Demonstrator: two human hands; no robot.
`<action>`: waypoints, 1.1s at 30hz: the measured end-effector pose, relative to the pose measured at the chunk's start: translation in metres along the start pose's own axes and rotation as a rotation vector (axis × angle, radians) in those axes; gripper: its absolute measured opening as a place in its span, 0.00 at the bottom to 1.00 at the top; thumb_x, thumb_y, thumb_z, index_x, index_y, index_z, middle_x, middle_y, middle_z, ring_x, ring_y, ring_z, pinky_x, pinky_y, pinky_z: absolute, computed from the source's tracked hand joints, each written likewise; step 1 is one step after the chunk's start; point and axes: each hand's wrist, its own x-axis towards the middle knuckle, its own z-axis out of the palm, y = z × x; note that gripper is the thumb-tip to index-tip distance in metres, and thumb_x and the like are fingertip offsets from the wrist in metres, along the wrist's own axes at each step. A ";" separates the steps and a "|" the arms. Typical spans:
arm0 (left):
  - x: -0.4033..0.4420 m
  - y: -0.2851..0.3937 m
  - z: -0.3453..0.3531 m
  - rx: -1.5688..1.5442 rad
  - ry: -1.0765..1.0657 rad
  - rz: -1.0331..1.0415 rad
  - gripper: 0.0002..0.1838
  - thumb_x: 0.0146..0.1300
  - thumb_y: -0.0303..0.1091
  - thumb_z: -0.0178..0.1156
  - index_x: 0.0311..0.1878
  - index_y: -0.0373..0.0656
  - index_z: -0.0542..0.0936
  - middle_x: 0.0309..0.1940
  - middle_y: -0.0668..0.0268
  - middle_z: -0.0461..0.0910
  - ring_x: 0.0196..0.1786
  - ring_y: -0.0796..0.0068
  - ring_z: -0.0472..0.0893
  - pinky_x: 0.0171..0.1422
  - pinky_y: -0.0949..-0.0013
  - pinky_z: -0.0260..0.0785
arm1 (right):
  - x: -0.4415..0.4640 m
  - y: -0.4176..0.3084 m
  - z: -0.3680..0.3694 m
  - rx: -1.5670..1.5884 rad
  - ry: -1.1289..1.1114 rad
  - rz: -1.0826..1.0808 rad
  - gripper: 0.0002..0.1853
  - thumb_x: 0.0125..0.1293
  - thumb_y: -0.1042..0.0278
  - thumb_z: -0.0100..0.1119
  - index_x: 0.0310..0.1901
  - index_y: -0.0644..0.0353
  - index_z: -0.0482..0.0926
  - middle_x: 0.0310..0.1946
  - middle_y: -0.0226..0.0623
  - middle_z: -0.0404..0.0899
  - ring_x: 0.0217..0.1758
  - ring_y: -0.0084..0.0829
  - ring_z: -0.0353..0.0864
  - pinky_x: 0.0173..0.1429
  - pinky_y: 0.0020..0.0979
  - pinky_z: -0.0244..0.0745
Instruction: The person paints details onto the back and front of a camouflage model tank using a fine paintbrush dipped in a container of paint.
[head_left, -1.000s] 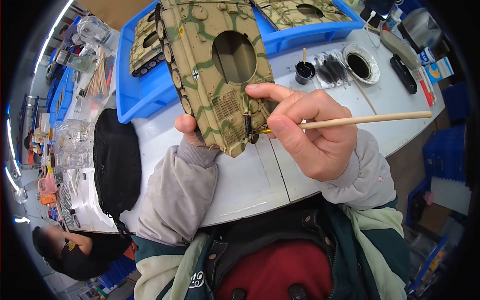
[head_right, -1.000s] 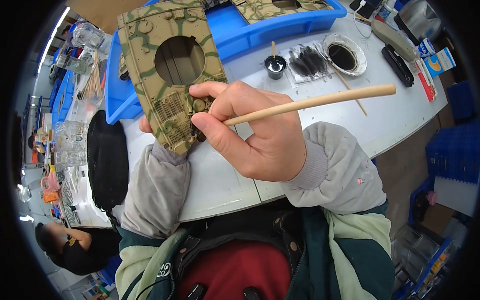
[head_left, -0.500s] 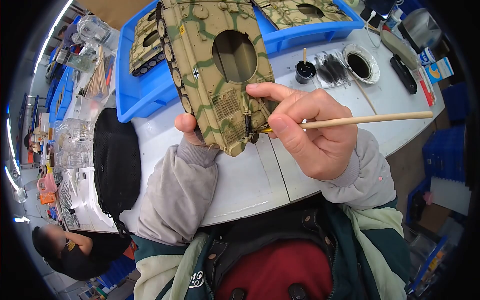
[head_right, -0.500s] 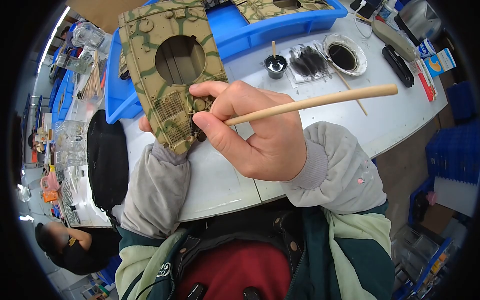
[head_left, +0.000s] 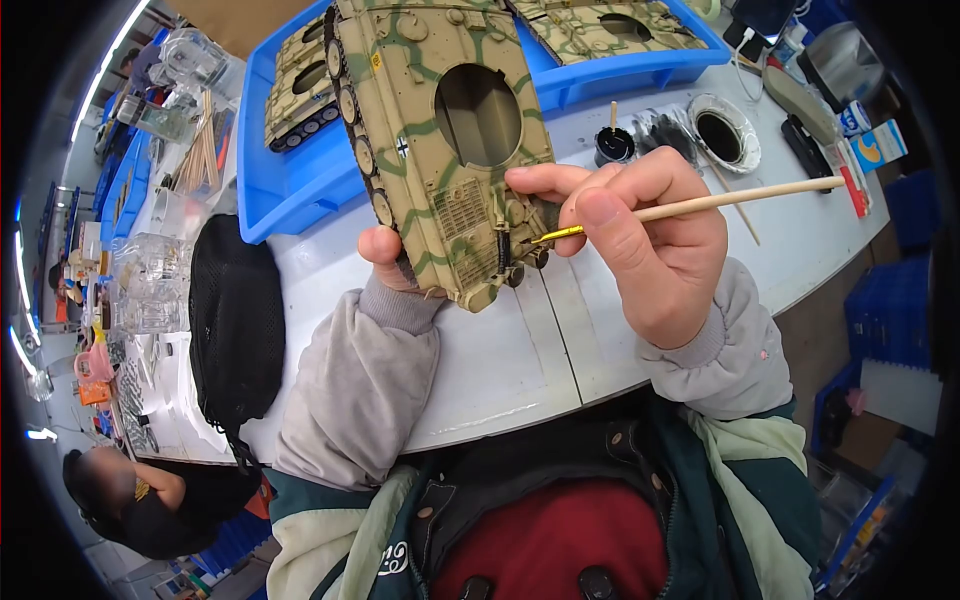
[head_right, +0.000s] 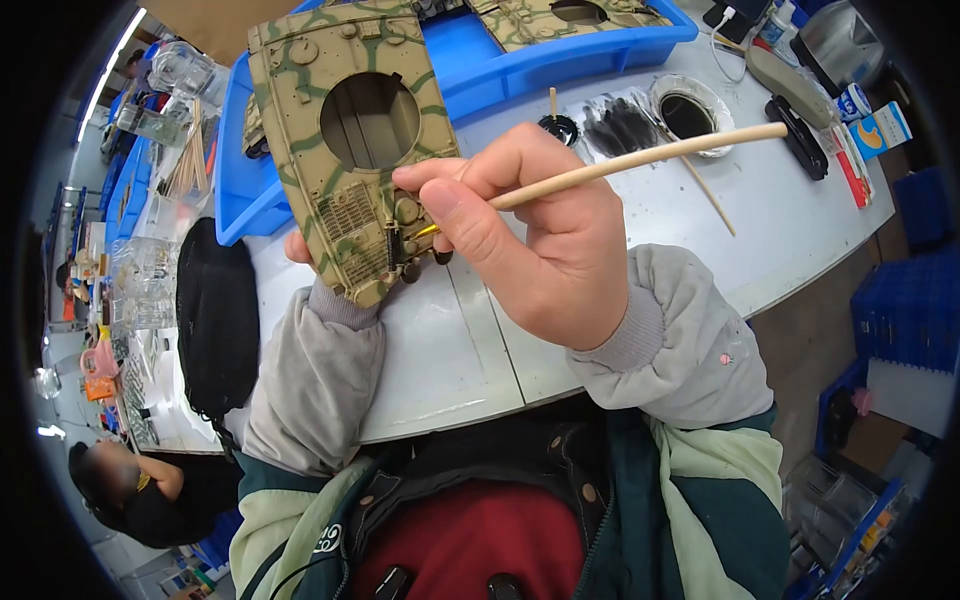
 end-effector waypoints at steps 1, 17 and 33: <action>-0.001 0.000 0.000 -0.002 0.008 0.003 0.50 0.42 0.58 0.67 0.63 0.30 0.64 0.57 0.42 0.69 0.55 0.50 0.75 0.58 0.49 0.70 | 0.000 0.001 0.000 -0.019 -0.007 -0.029 0.03 0.65 0.79 0.54 0.33 0.66 0.71 0.24 0.32 0.72 0.35 0.26 0.80 0.55 0.39 0.76; -0.001 -0.004 0.019 0.243 0.193 -0.023 0.49 0.38 0.61 0.68 0.60 0.36 0.69 0.53 0.53 0.75 0.52 0.63 0.77 0.55 0.61 0.73 | -0.004 0.011 0.004 -0.180 -0.023 -0.295 0.02 0.62 0.82 0.55 0.34 0.67 0.72 0.22 0.36 0.75 0.27 0.28 0.79 0.50 0.46 0.79; 0.003 -0.005 0.020 0.197 0.077 -0.002 0.46 0.42 0.64 0.65 0.58 0.36 0.72 0.53 0.54 0.76 0.53 0.65 0.77 0.57 0.62 0.71 | -0.003 0.009 -0.003 -0.280 -0.210 -0.320 0.03 0.66 0.82 0.47 0.40 0.67 0.66 0.28 0.41 0.73 0.28 0.24 0.72 0.57 0.57 0.71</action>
